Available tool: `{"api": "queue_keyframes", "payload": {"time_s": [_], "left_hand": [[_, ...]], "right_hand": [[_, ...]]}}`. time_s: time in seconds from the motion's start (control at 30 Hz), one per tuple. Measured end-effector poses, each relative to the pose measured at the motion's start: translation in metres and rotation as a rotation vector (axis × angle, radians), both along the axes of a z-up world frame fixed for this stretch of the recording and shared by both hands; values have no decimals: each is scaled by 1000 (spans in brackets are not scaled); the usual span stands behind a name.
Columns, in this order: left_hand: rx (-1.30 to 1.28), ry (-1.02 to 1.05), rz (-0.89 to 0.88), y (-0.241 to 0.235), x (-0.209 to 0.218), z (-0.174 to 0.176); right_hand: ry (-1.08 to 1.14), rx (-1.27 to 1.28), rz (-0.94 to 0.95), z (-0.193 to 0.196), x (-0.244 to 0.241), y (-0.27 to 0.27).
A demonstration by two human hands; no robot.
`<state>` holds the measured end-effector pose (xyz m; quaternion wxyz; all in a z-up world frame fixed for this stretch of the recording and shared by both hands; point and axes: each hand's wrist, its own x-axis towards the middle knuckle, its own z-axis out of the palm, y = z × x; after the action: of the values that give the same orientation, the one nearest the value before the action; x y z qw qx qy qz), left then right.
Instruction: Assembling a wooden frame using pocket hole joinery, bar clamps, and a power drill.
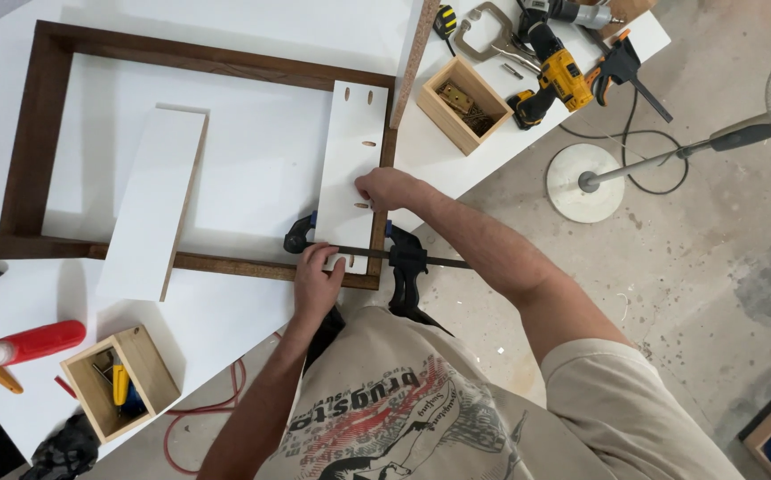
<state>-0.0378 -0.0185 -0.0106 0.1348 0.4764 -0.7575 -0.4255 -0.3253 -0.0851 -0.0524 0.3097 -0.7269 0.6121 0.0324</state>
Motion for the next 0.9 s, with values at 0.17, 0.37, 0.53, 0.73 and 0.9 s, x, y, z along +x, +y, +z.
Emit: {"api": "queue_keyframes", "payload": {"time_s": [0.17, 0.37, 0.53, 0.73, 0.9], "left_hand": [[-13, 3, -21, -1, 0, 6], [-14, 13, -6, 0, -1, 6], [25, 11, -12, -2, 0, 10], [7, -9, -39, -6, 5, 20], [58, -64, -55, -4, 8, 28]], "right_hand": [[-28, 9, 7, 11, 0, 2], [-27, 0, -4, 11, 1, 2], [-55, -84, -17, 20, 0, 18], [-577, -156, -739, 81, -62, 70], [-363, -582, -1191, 60, -163, 90]]}}
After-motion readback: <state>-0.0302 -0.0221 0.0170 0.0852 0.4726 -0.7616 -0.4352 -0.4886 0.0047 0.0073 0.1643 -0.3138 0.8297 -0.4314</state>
